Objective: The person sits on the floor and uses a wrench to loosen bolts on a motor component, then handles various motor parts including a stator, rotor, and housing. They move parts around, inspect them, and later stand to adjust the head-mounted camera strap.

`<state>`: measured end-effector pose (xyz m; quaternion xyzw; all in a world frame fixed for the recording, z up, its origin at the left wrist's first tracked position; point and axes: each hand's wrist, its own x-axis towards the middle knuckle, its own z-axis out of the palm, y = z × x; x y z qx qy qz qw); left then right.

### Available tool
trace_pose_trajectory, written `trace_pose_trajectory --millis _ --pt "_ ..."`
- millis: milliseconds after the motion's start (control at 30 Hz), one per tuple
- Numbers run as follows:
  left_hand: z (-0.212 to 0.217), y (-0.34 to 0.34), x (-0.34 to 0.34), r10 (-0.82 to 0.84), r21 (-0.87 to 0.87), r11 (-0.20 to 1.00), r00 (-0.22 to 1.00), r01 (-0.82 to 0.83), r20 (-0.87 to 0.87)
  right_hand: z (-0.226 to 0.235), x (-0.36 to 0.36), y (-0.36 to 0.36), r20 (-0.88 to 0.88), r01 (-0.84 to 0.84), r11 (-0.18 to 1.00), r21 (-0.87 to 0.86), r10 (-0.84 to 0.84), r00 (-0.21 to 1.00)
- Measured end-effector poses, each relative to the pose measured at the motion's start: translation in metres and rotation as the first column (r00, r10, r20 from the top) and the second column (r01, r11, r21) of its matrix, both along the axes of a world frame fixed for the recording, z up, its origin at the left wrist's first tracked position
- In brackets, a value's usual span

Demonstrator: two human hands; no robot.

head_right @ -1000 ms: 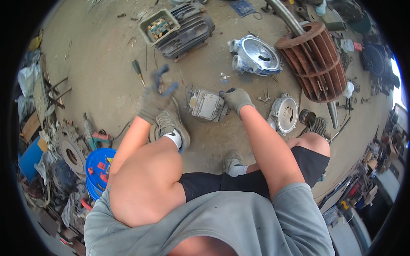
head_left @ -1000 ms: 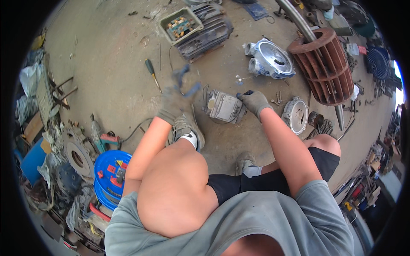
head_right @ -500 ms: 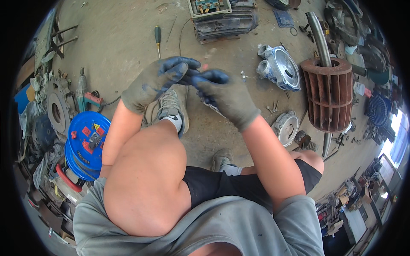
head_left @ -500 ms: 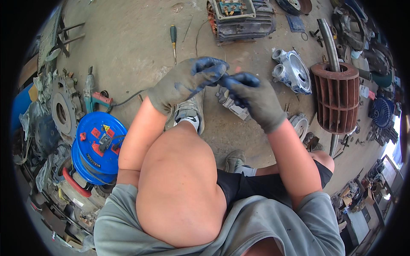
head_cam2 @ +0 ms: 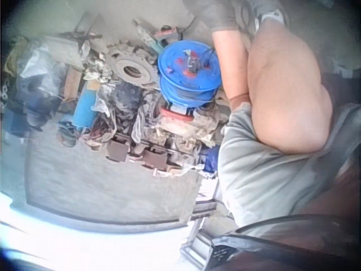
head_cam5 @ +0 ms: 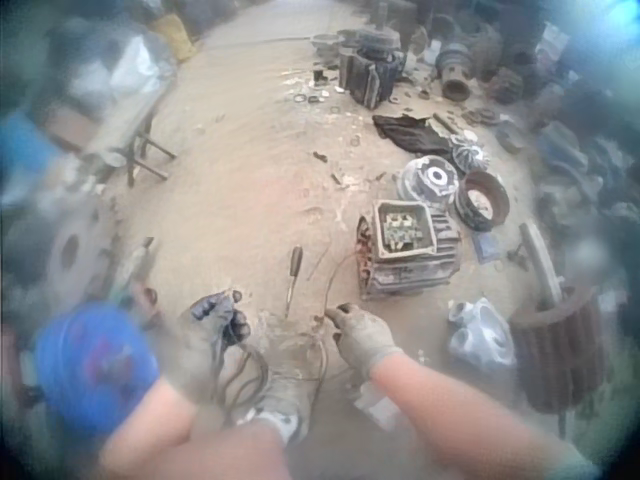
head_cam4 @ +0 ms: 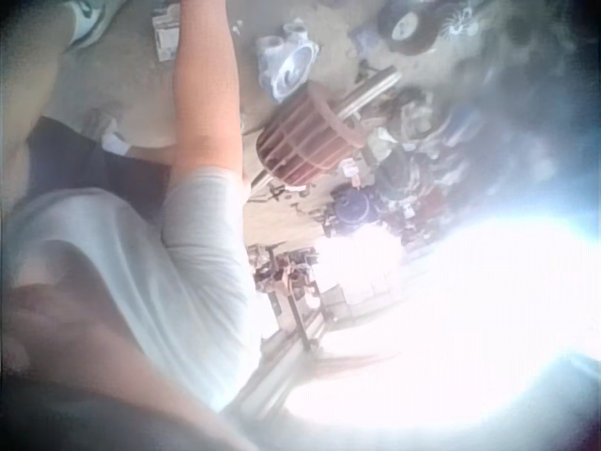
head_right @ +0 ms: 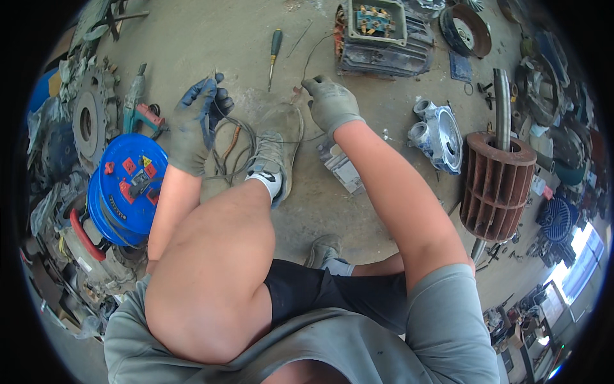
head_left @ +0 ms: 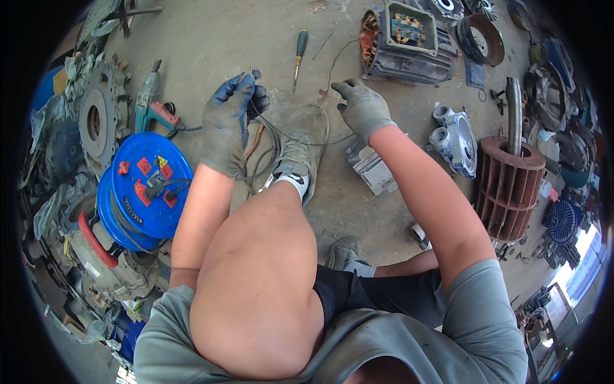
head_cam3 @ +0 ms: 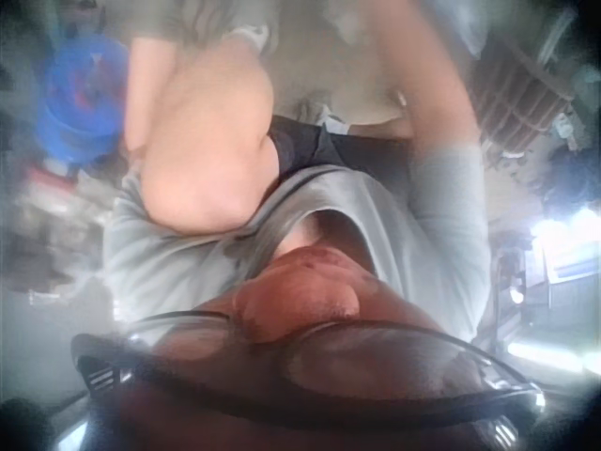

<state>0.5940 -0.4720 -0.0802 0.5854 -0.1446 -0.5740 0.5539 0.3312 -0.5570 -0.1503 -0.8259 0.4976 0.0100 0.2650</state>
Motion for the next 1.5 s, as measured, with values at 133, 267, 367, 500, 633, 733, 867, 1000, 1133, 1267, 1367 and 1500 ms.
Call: trace_pose_trajectory --millis 133,267,367,500,633,733,867,1000,1133,1267,1367,1500 --pt "0.012 0.004 0.005 0.060 -0.046 0.997 0.995 -0.057 0.082 -0.034 0.019 -0.012 -0.189 -0.268 0.963 -0.005 0.263 0.946" --pt "0.022 0.004 0.000 0.077 -0.139 0.988 0.991 -0.062 0.109 -0.046 0.036 -0.023 -0.310 -0.359 0.925 0.126 0.380 0.872" --pt "0.028 0.001 0.002 0.048 -0.130 0.991 0.988 -0.029 0.145 -0.039 0.036 -0.017 -0.211 -0.250 0.953 0.171 0.284 0.935" --pt "0.037 -0.013 0.007 0.103 -0.179 0.982 0.971 -0.065 0.214 0.010 0.016 0.017 0.233 0.068 0.987 0.146 -0.101 0.967" --pt "0.045 -0.044 -0.004 0.097 -0.263 0.964 0.973 -0.039 0.211 0.098 -0.037 0.046 0.547 0.242 0.715 0.656 -0.671 0.500" --pt "0.055 -0.065 -0.022 -0.013 -0.330 0.939 0.969 0.098 0.248 0.154 -0.090 0.040 0.687 0.178 0.680 0.711 -0.726 0.030" --pt "0.067 -0.091 -0.044 -0.127 -0.326 0.916 0.941 0.233 0.314 0.198 -0.162 0.022 0.740 0.250 0.699 0.670 -0.602 -0.300" --pt "0.064 -0.120 -0.056 -0.242 -0.276 0.880 0.867 0.385 0.436 0.211 -0.202 0.014 0.774 0.488 0.623 0.611 -0.599 -0.205" --pt "0.043 -0.154 -0.067 -0.380 -0.213 0.857 0.855 0.469 0.353 0.216 -0.211 0.004 0.769 0.688 0.577 0.440 -0.637 0.043" --pt "0.020 -0.185 -0.081 -0.498 -0.102 0.830 0.810 0.549 0.308 0.220 -0.202 -0.025 0.656 0.751 0.592 0.292 -0.696 0.294" --pt "0.008 -0.198 -0.087 -0.526 -0.030 0.825 0.786 0.565 0.324 0.218 -0.188 -0.050 0.515 0.714 0.641 0.282 -0.729 0.451" --pt "0.001 -0.205 -0.088 -0.551 0.005 0.814 0.768 0.581 0.326 0.214 -0.170 -0.071 0.267 0.679 0.720 0.146 -0.689 0.674"
